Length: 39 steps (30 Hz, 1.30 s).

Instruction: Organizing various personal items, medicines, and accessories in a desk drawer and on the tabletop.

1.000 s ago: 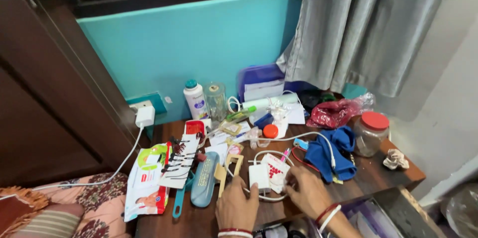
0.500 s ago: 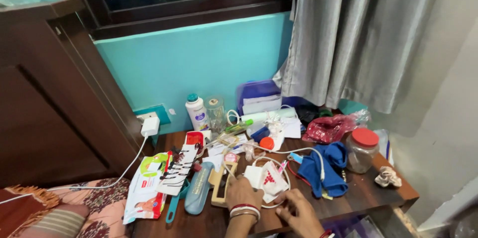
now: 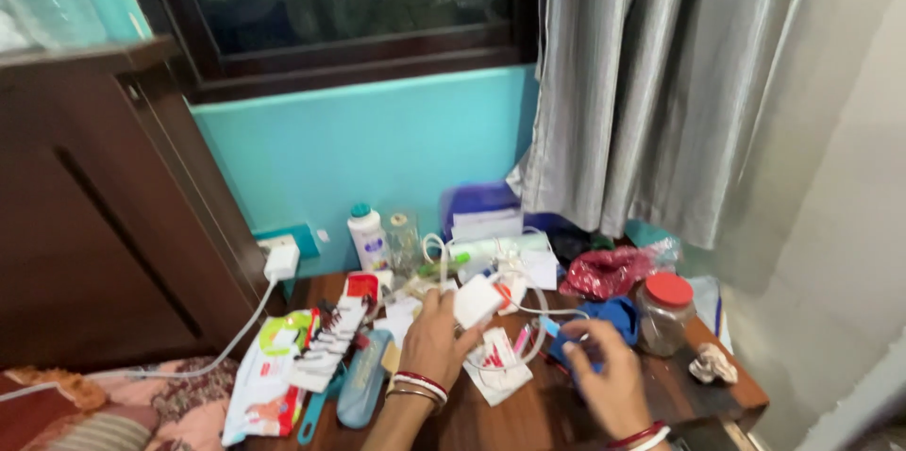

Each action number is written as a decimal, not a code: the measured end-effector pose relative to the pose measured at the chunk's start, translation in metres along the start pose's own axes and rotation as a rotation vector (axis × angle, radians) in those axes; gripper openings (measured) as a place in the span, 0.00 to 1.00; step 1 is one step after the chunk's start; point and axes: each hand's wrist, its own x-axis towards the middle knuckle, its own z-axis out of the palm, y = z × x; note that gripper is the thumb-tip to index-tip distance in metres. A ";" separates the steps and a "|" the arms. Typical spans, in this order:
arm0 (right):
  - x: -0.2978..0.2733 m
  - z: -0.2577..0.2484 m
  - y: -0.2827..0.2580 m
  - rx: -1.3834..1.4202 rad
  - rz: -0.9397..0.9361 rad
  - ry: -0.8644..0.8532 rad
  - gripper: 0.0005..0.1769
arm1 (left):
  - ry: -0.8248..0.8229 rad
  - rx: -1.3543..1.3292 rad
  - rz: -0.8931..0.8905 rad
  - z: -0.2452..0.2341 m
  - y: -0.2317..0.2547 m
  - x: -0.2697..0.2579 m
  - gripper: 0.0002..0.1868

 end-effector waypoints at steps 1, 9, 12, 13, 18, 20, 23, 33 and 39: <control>0.011 -0.008 -0.016 0.030 -0.067 0.078 0.15 | -0.015 -0.042 0.149 -0.017 0.010 0.005 0.31; 0.114 -0.093 -0.128 0.254 -0.386 -0.116 0.47 | -0.202 -0.263 0.710 -0.132 0.108 0.035 0.29; 0.102 -0.130 -0.177 1.340 -0.376 -1.067 0.53 | -0.415 -0.545 0.526 -0.136 0.106 0.049 0.29; 0.100 -0.133 -0.188 1.378 -0.407 -0.933 0.50 | -0.514 -0.760 0.410 -0.137 0.107 0.053 0.30; 0.120 -0.079 -0.153 0.618 -0.348 -0.527 0.41 | -0.705 -1.271 0.138 -0.117 0.107 0.055 0.32; 0.118 -0.057 -0.124 0.431 -0.085 -0.589 0.39 | -0.724 -1.412 0.088 -0.113 0.110 0.053 0.33; 0.120 -0.055 -0.114 0.390 -0.149 -0.473 0.14 | -0.716 -1.445 0.064 -0.133 0.109 0.034 0.33; 0.113 -0.056 -0.183 -0.278 -0.347 -0.173 0.13 | -0.514 -1.577 0.111 -0.101 0.040 0.018 0.39; 0.067 -0.038 -0.213 -0.484 -0.422 -0.712 0.19 | -0.176 -1.629 -0.172 -0.114 0.032 0.023 0.33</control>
